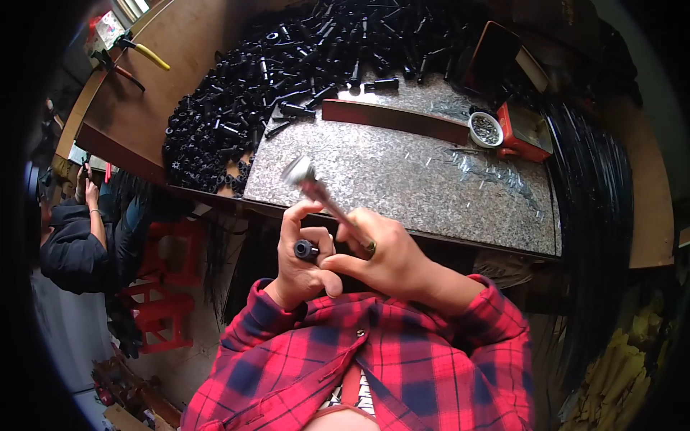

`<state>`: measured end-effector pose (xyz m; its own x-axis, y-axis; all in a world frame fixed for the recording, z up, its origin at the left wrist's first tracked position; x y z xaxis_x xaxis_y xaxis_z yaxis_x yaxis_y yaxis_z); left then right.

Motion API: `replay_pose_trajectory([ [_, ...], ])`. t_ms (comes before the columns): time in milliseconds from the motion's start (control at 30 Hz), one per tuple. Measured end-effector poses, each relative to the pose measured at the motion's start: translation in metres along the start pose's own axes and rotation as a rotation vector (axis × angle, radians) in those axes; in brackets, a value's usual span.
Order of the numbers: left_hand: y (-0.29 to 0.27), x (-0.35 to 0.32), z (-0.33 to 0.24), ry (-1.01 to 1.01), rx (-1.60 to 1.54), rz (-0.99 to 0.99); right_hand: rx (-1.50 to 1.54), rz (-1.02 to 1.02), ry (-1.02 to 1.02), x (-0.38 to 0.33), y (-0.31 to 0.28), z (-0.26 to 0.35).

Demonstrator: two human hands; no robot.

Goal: Manually assembling and trimming black plastic components using pliers and a specialized workbench jig.

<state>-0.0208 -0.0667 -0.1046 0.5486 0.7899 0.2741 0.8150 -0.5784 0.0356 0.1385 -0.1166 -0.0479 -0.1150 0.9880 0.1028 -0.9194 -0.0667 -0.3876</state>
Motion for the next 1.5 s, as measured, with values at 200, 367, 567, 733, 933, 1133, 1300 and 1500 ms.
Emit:
replay_pose_trajectory([
  [200, -0.020, 0.006, -0.007, -0.061, -0.158, -0.141, -0.270, 0.039, -0.187, -0.019, -0.027, -0.011],
  [367, -0.024, 0.007, -0.007, -0.063, -0.107, -0.199, -0.679, 0.097, -0.212, -0.039, -0.031, 0.007],
  [567, -0.015, 0.008, -0.001, -0.023, -0.025, -0.101, -0.773, 0.006, -0.275, -0.039, -0.026, 0.012],
  [733, -0.012, 0.008, -0.011, -0.065, 0.030, -0.104, -0.939, -0.016, -0.285, -0.040, -0.031, 0.012],
  [933, -0.006, 0.008, -0.022, -0.143, -0.009, -0.162, -1.020, -0.044, -0.345, -0.041, -0.034, 0.011],
  [1133, -0.005, 0.007, -0.020, -0.130, 0.019, -0.172, -1.022, -0.040, -0.352, -0.041, -0.034, 0.010],
  [1300, -0.004, 0.005, -0.019, -0.127, -0.032, -0.169, -0.989, -0.028, -0.356, -0.040, -0.033, 0.011],
  [1500, -0.008, 0.004, -0.014, -0.048, 0.008, -0.105, -1.021, -0.024, -0.369, -0.040, -0.035, 0.012],
])
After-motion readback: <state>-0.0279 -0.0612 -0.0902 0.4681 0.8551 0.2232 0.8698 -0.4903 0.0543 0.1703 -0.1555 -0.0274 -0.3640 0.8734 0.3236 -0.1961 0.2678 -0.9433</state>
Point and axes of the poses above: each hand's wrist, its own x-axis towards the middle knuckle, its own y-axis out of the palm, z = x × y, the point moved 1 cm from there along x, towards the middle knuckle, and after that the axes turned 5 degrees about x, right-handed, at the moved point
